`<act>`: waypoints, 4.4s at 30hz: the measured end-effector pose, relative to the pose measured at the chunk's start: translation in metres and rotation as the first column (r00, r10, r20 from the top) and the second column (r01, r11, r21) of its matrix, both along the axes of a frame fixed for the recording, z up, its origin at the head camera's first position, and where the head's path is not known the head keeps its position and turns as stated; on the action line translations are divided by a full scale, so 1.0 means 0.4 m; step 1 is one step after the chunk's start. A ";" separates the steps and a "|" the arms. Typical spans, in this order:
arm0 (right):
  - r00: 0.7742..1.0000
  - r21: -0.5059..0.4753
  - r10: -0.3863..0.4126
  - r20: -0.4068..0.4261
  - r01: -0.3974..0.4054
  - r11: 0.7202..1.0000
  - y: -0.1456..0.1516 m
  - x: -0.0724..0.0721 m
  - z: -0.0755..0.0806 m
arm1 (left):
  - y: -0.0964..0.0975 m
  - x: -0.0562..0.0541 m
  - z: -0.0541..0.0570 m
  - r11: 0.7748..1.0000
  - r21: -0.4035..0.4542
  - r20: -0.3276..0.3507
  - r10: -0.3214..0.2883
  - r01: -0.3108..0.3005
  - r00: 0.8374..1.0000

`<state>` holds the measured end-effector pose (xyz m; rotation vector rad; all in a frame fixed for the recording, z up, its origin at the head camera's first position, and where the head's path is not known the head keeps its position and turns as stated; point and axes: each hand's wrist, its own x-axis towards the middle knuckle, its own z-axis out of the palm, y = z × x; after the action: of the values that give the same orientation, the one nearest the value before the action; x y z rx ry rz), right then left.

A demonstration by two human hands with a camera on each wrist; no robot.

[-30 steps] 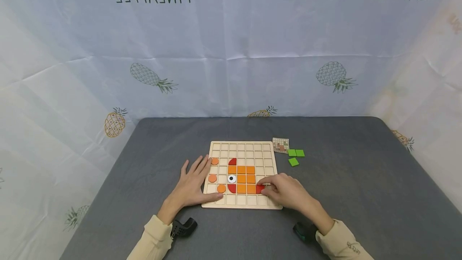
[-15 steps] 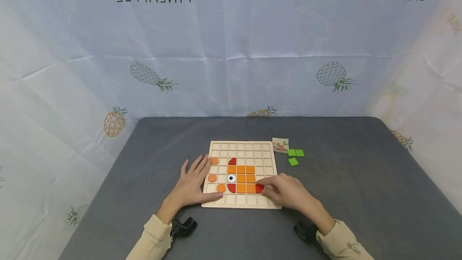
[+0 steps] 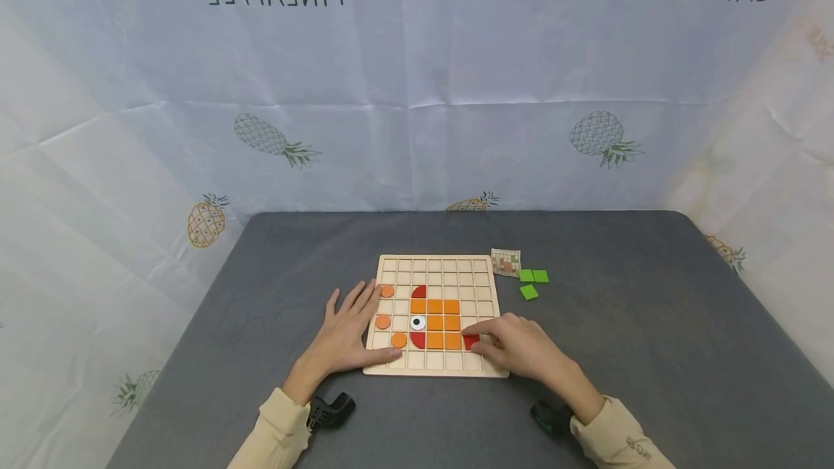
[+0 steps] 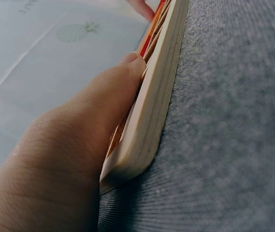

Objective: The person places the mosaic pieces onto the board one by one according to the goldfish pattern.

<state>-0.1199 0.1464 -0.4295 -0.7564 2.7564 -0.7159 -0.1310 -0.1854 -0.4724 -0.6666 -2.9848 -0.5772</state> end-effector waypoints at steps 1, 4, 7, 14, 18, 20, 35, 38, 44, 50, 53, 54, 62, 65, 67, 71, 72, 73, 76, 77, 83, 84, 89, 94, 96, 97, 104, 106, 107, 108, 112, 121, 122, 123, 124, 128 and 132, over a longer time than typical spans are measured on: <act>1.000 -0.001 -0.001 0.001 0.001 1.000 -0.002 0.000 0.000 | 0.000 0.000 0.000 1.000 0.001 -0.002 -0.001 0.001 1.000; 1.000 -0.008 -0.002 0.002 0.002 1.000 -0.006 0.000 -0.002 | 0.000 0.000 -0.001 1.000 -0.001 -0.001 -0.001 0.001 1.000; 1.000 -0.024 -0.010 0.014 0.010 1.000 -0.007 0.000 -0.003 | 0.001 0.001 -0.001 1.000 0.002 0.005 -0.002 0.002 1.000; 1.000 -0.041 -0.025 0.013 0.026 0.999 -0.006 -0.001 -0.009 | 0.000 0.001 0.000 1.000 0.004 0.008 0.002 -0.002 1.000; 1.000 -0.032 -0.027 0.009 0.027 0.999 -0.012 -0.002 -0.009 | -0.001 0.000 -0.002 1.000 0.005 0.004 0.002 -0.002 1.000; 1.000 -0.033 -0.027 0.011 0.027 0.999 -0.012 -0.002 -0.008 | -0.002 0.000 -0.002 1.000 0.002 0.004 0.003 -0.003 1.000; 0.967 -0.062 -0.220 -0.131 0.213 0.975 0.105 -0.049 0.010 | -0.004 -0.002 0.003 1.000 0.006 0.006 -0.007 0.007 1.000; 0.954 -0.051 -0.269 -0.134 0.264 0.963 0.133 -0.062 0.013 | -0.004 -0.002 0.004 1.000 0.006 0.006 -0.005 0.005 1.000; 0.946 -0.021 -0.312 -0.085 0.311 0.950 0.168 -0.080 0.001 | -0.003 0.000 0.001 1.000 0.011 0.013 -0.004 0.004 1.000; 0.947 0.041 -0.322 -0.012 0.322 0.946 0.180 -0.090 -0.018 | -0.002 -0.001 0.002 1.000 0.015 0.011 -0.012 0.011 1.000; 0.945 0.046 -0.328 -0.007 0.328 0.944 0.181 -0.091 -0.018 | -0.002 -0.003 0.002 1.000 0.015 0.008 -0.012 0.012 1.000; 0.944 0.045 -0.330 -0.010 0.330 0.943 0.181 -0.090 -0.018 | -0.002 -0.002 0.002 1.000 0.014 0.012 -0.010 0.010 1.000; 0.939 0.070 -0.344 -0.028 0.345 0.936 0.186 -0.088 -0.012 | -0.001 0.000 0.002 1.000 0.012 0.026 -0.005 0.005 1.000; 0.935 0.083 -0.353 -0.030 0.354 0.932 0.189 -0.087 -0.010 | -0.001 -0.001 0.004 1.000 0.013 0.024 -0.005 0.004 1.000; 0.934 0.087 -0.356 -0.036 0.358 0.930 0.191 -0.086 -0.008 | -0.001 -0.001 0.005 1.000 0.016 0.023 -0.004 0.003 1.000; 0.933 0.092 -0.355 -0.053 0.359 0.929 0.193 -0.084 -0.006 | -0.002 0.002 0.006 1.000 0.022 0.019 -0.007 0.007 1.000; 0.933 0.093 -0.355 -0.054 0.358 0.929 0.193 -0.083 -0.006 | -0.002 0.003 0.006 1.000 0.022 0.018 -0.008 0.007 1.000; 0.934 0.096 -0.354 -0.056 0.358 0.929 0.193 -0.082 -0.007 | -0.002 0.003 0.006 1.000 0.020 0.020 -0.009 0.008 1.000; 0.931 0.099 -0.359 -0.059 0.363 0.926 0.192 -0.079 -0.007 | -0.002 0.005 0.006 1.000 0.019 0.021 -0.008 0.008 1.000; 0.931 0.097 -0.361 -0.060 0.366 0.926 0.192 -0.078 -0.007 | -0.002 0.005 0.005 1.000 0.016 0.020 -0.006 0.006 1.000; 0.925 0.065 -0.371 -0.087 0.376 0.924 0.180 -0.075 0.002 | -0.002 0.005 0.003 1.000 0.000 0.029 0.000 0.000 1.000; 0.924 0.059 -0.370 -0.092 0.376 0.925 0.177 -0.075 0.005 | -0.002 0.005 0.003 1.000 0.000 0.033 0.001 -0.001 0.999; 0.924 0.045 -0.365 -0.113 0.371 0.927 0.156 -0.076 0.021 | -0.003 0.003 0.000 1.000 -0.005 0.031 0.000 0.000 1.000; 0.936 0.025 -0.330 -0.122 0.336 0.942 0.129 -0.085 0.038 | -0.005 0.003 -0.001 1.000 -0.003 0.024 -0.001 0.001 1.000; 0.942 0.019 -0.309 -0.128 0.314 0.949 0.119 -0.089 0.044 | -0.005 0.003 -0.001 1.000 -0.005 0.024 -0.004 0.004 1.000; 0.945 0.016 -0.299 -0.131 0.304 0.953 0.114 -0.091 0.047 | -0.004 0.002 -0.001 1.000 -0.007 0.025 -0.005 0.005 1.000; 0.959 0.009 -0.250 -0.134 0.253 0.967 0.077 -0.103 0.064 | -0.004 0.001 0.004 1.000 -0.003 0.019 0.003 -0.003 1.000; 0.961 0.000 -0.235 -0.143 0.237 0.971 0.065 -0.107 0.066 | -0.004 0.001 0.007 1.000 0.000 0.013 0.006 -0.006 1.000; 0.962 -0.006 -0.231 -0.145 0.233 0.973 0.059 -0.109 0.066 | -0.004 0.001 0.007 1.000 -0.002 0.010 0.006 -0.006 1.000; 0.963 -0.009 -0.224 -0.151 0.226 0.974 0.053 -0.111 0.064 | -0.005 0.001 0.007 1.000 -0.003 0.011 0.006 -0.006 1.000; 0.964 -0.017 -0.212 -0.160 0.212 0.977 0.028 -0.119 0.052 | -0.004 0.001 0.004 1.000 -0.005 0.021 0.001 -0.001 1.000; 0.974 0.001 -0.188 -0.130 0.190 0.982 -0.017 -0.138 0.030 | -0.004 -0.001 0.000 1.000 0.000 0.017 -0.002 0.002 1.000; 0.975 0.007 -0.184 -0.128 0.186 0.983 -0.022 -0.139 0.029 | -0.003 -0.002 -0.001 1.000 0.001 0.015 -0.002 0.002 1.000; 0.975 0.015 -0.181 -0.128 0.185 0.983 -0.025 -0.142 0.027 | -0.003 -0.001 0.000 1.000 0.001 0.016 -0.002 0.002 1.000; 0.976 0.021 -0.181 -0.125 0.184 0.983 -0.028 -0.144 0.024 | -0.003 -0.001 0.000 1.000 -0.001 0.018 -0.002 0.002 1.000; 0.977 0.037 -0.188 -0.099 0.192 0.981 -0.038 -0.145 0.016 | -0.002 0.002 0.001 1.000 -0.002 0.027 -0.002 0.002 1.000; 0.975 0.041 -0.203 -0.087 0.207 0.977 -0.043 -0.142 0.010 | -0.001 0.004 0.002 1.000 -0.002 0.021 0.000 0.000 1.000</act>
<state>-0.1768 0.1291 -0.4254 -0.5059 2.9461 -0.6630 -0.1294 -0.1857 -0.4717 -0.6647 -3.0050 -0.5854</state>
